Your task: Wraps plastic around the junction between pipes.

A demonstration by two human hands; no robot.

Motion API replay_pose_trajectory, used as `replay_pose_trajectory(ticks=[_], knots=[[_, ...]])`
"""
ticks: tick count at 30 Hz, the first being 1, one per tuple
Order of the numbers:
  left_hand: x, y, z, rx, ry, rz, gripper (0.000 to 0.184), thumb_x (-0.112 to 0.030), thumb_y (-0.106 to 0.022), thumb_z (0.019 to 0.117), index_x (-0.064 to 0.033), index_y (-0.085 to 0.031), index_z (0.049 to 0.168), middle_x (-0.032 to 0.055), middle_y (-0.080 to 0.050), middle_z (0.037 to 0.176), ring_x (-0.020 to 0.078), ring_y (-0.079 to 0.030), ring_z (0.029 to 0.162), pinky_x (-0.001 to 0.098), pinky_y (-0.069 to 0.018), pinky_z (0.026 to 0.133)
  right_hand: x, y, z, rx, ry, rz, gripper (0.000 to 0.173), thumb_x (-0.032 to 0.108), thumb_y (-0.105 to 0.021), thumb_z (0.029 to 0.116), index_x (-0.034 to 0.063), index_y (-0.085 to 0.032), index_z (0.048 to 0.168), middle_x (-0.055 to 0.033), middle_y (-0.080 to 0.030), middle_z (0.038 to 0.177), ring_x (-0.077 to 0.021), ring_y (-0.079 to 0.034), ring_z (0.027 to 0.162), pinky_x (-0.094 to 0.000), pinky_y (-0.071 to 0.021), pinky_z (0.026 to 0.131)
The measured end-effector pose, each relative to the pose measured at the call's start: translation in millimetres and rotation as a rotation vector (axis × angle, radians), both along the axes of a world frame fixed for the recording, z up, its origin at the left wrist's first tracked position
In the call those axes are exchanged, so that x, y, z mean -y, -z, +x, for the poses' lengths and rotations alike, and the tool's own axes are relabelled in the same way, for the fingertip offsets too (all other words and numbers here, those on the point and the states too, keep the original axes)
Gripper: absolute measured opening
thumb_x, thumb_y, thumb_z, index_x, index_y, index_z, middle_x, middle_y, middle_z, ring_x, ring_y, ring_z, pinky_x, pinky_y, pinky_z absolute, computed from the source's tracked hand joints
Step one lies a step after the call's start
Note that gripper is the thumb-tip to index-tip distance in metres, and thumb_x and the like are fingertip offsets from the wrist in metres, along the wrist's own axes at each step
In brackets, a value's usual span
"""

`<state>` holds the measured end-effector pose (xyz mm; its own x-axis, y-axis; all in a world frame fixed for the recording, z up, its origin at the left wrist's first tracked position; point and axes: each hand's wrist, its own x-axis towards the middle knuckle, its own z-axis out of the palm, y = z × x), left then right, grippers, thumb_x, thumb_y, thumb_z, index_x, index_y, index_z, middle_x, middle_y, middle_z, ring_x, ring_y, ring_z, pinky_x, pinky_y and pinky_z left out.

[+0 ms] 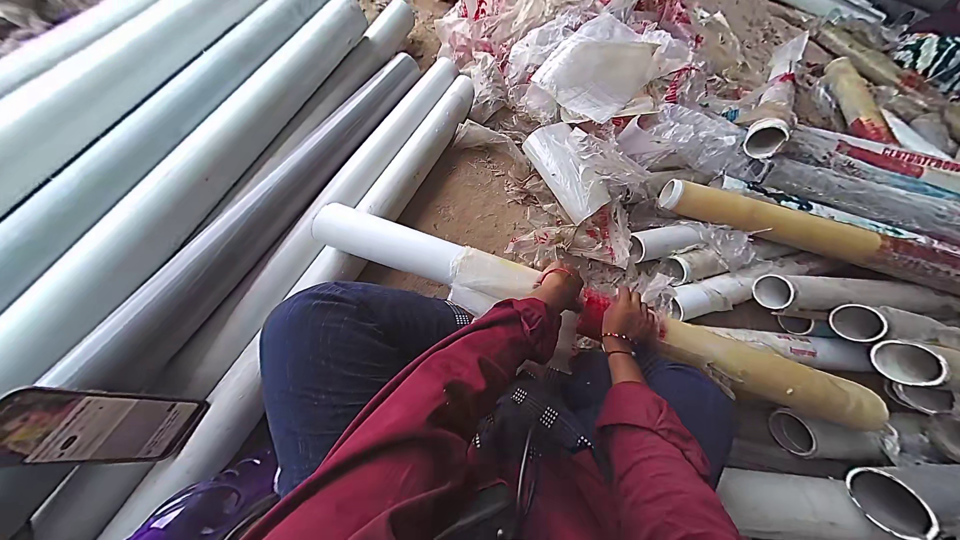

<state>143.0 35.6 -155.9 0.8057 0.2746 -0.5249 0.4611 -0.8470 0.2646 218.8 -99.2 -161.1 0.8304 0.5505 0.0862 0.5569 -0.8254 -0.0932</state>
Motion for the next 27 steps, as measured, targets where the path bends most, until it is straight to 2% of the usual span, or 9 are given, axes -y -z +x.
replay_pose_trajectory(ticks=[2, 5, 8, 10, 14, 18, 21, 24, 27], knots=[[3, -40, -1, -0.108, -0.062, -0.09, 0.063, -0.052, -0.069, 0.0943, 0.0043, -0.066, 0.123, 0.0259, -0.06, 0.136, 0.0426, -0.052, 0.134, 0.0628, -0.0402, 0.108, -6, 4, 3, 0.024, -0.093, -0.027, 0.035, 0.003, -0.047, 0.103, 0.0018, -0.068, 0.131, -0.0243, -0.069, 0.126, -0.0448, -0.064, 0.119, -0.0599, -0.0457, 0.1], [0, -41, 5, -0.16, 0.01, -0.119, 0.048, -0.038, -0.059, 0.1033, 0.0047, -0.064, 0.125, 0.0264, -0.058, 0.139, 0.0424, -0.051, 0.136, 0.0623, -0.0383, 0.109, -12, 1, 6, -0.014, -0.173, -0.053, 0.035, 0.005, -0.044, 0.1055, -0.0002, -0.067, 0.132, -0.0233, -0.07, 0.126, -0.0433, -0.065, 0.12, -0.0568, -0.0463, 0.1], [-4, 5, -12, 0.204, 0.248, -0.062, 0.033, -0.023, -0.055, 0.1016, 0.004, -0.073, 0.096, 0.028, -0.071, 0.099, 0.0484, -0.067, 0.099, 0.0699, -0.047, 0.082, -15, -10, 11, -0.185, -0.123, -0.133, 0.037, 0.011, -0.038, 0.1096, 0.0011, -0.063, 0.136, -0.0212, -0.066, 0.134, -0.0387, -0.061, 0.126, -0.0529, -0.0443, 0.105], [10, -37, -6, -0.108, 0.256, -0.023, 0.025, -0.012, -0.051, 0.1038, 0.0002, -0.07, 0.115, 0.0239, -0.068, 0.118, 0.0454, -0.06, 0.122, 0.071, -0.0392, 0.103, -16, -11, 18, -0.205, -0.101, -0.101, 0.037, 0.013, -0.039, 0.1096, 0.0032, -0.063, 0.136, -0.0188, -0.067, 0.134, -0.0372, -0.062, 0.126, -0.0526, -0.0446, 0.106], [37, -40, -20, -0.155, 0.196, -0.023, 0.024, -0.002, -0.047, 0.1028, 0.0053, -0.065, 0.118, 0.0257, -0.068, 0.117, 0.0437, -0.066, 0.113, 0.0618, -0.0519, 0.089, -1, 14, 16, -0.08, -0.118, 0.136, 0.031, 0.01, -0.048, 0.1041, 0.0002, -0.069, 0.125, -0.0222, -0.073, 0.117, -0.042, -0.069, 0.11, -0.0583, -0.0501, 0.092], [66, -62, -49, -0.262, 0.228, -0.081, 0.03, 0.002, -0.04, 0.1049, 0.0129, -0.059, 0.125, 0.0317, -0.061, 0.128, 0.0478, -0.06, 0.122, 0.0619, -0.0477, 0.098, -4, 10, 18, -0.127, -0.058, 0.131, 0.031, 0.012, -0.045, 0.1067, -0.0021, -0.067, 0.124, -0.024, -0.072, 0.116, -0.0431, -0.068, 0.11, -0.059, -0.0492, 0.093], [69, -58, -84, -0.17, 0.059, -0.045, 0.036, 0.002, -0.037, 0.1054, 0.0045, -0.053, 0.138, 0.0306, -0.058, 0.133, 0.0505, -0.061, 0.118, 0.0635, -0.0506, 0.091, -24, -8, 28, -0.294, -0.014, 0.014, 0.034, 0.016, -0.042, 0.1093, -0.0009, -0.06, 0.133, -0.0242, -0.068, 0.126, -0.0419, -0.063, 0.121, -0.0592, -0.0451, 0.102], [69, -62, -85, -0.146, -0.017, -0.028, 0.037, -0.001, -0.035, 0.1078, 0.0035, -0.05, 0.142, 0.0299, -0.056, 0.136, 0.0491, -0.059, 0.121, 0.0609, -0.0502, 0.093, -26, -1, 26, -0.258, -0.044, 0.039, 0.034, 0.016, -0.042, 0.1097, -0.0001, -0.06, 0.134, -0.0253, -0.068, 0.124, -0.0426, -0.065, 0.117, -0.0585, -0.0471, 0.1], [63, -57, -111, 0.173, -0.1, 0.014, 0.039, -0.018, -0.036, 0.1123, 0.0028, -0.056, 0.139, 0.0317, -0.063, 0.124, 0.0493, -0.063, 0.116, 0.0584, -0.0516, 0.091, -19, -7, 21, -0.246, -0.039, 0.014, 0.037, 0.015, -0.042, 0.1098, -0.0014, -0.058, 0.138, -0.0255, -0.067, 0.128, -0.0413, -0.064, 0.122, -0.0558, -0.0441, 0.105]])
